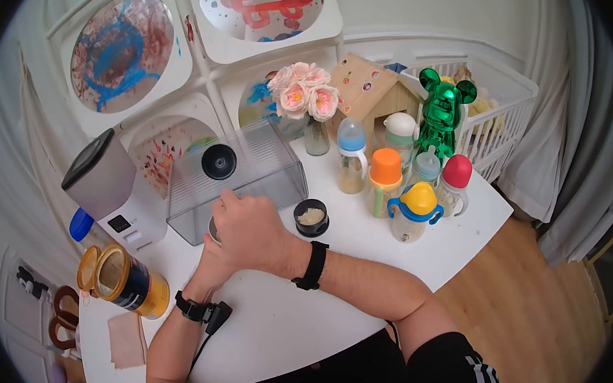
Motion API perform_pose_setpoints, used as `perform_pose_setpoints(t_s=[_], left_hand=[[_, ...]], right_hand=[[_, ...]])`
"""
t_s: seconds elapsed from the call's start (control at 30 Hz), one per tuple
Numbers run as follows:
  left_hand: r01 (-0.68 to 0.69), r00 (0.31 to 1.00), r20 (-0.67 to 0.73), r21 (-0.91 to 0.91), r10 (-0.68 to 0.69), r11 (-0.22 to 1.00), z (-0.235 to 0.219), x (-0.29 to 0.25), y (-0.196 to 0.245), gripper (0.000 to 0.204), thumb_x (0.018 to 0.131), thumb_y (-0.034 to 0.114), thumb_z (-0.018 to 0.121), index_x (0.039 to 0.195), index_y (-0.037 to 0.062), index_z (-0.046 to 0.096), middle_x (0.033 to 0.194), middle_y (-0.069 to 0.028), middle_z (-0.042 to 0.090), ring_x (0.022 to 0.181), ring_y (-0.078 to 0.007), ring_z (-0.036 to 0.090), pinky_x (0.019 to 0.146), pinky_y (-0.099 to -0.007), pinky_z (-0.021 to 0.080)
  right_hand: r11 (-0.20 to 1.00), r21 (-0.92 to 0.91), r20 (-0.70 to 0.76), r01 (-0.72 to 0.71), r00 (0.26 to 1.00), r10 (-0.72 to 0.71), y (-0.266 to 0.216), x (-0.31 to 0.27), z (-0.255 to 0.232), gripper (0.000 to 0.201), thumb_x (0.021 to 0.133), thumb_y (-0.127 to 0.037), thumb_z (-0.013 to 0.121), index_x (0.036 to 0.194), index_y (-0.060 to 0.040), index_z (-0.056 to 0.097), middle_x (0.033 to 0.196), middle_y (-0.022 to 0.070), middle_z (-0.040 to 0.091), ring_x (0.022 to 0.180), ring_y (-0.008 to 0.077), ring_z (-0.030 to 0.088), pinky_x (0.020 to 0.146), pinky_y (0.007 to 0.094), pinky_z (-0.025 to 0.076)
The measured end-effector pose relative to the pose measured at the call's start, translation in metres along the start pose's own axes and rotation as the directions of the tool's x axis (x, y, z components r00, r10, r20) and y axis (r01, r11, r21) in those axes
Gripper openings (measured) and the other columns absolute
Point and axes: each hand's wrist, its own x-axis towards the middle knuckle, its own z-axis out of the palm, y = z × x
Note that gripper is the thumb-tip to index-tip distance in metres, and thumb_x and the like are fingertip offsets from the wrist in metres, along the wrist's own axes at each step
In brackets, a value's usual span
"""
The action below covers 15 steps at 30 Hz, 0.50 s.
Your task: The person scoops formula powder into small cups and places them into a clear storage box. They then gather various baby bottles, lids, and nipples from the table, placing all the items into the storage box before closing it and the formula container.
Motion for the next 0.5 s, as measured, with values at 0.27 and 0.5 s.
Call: perform_pose_setpoints(t_s=[0.27,0.5], left_hand=[[-0.015,0.995,0.098,0.022,0.013,1.0,-0.011,-0.001,0.018,0.057,0.077,0.009,0.091,0.128,0.0041,0.066,0.122,-0.0048,0.072,0.114,-0.0143,0.067,0.096,-0.0335,0.057],[-0.091,0.995,0.049,0.094,0.086,0.991,-0.006,0.007,0.006,0.057,0.081,0.011,0.089,0.132,0.0042,0.064,0.125,-0.0059,0.072,0.117,-0.0164,0.067,0.098,-0.0358,0.056]], right_hand=[[0.975,0.196,0.078,0.105,0.989,-0.122,0.004,0.006,-0.017,0.041,0.08,-0.031,0.081,0.107,-0.0018,0.069,0.094,0.0135,0.062,0.078,0.0347,0.068,0.067,0.0439,0.055],[0.96,0.169,0.093,0.223,0.966,-0.24,0.017,0.005,-0.022,0.069,0.083,-0.033,0.082,0.139,-0.0002,0.06,0.106,0.0167,0.065,0.089,0.0389,0.069,0.08,0.0455,0.055]])
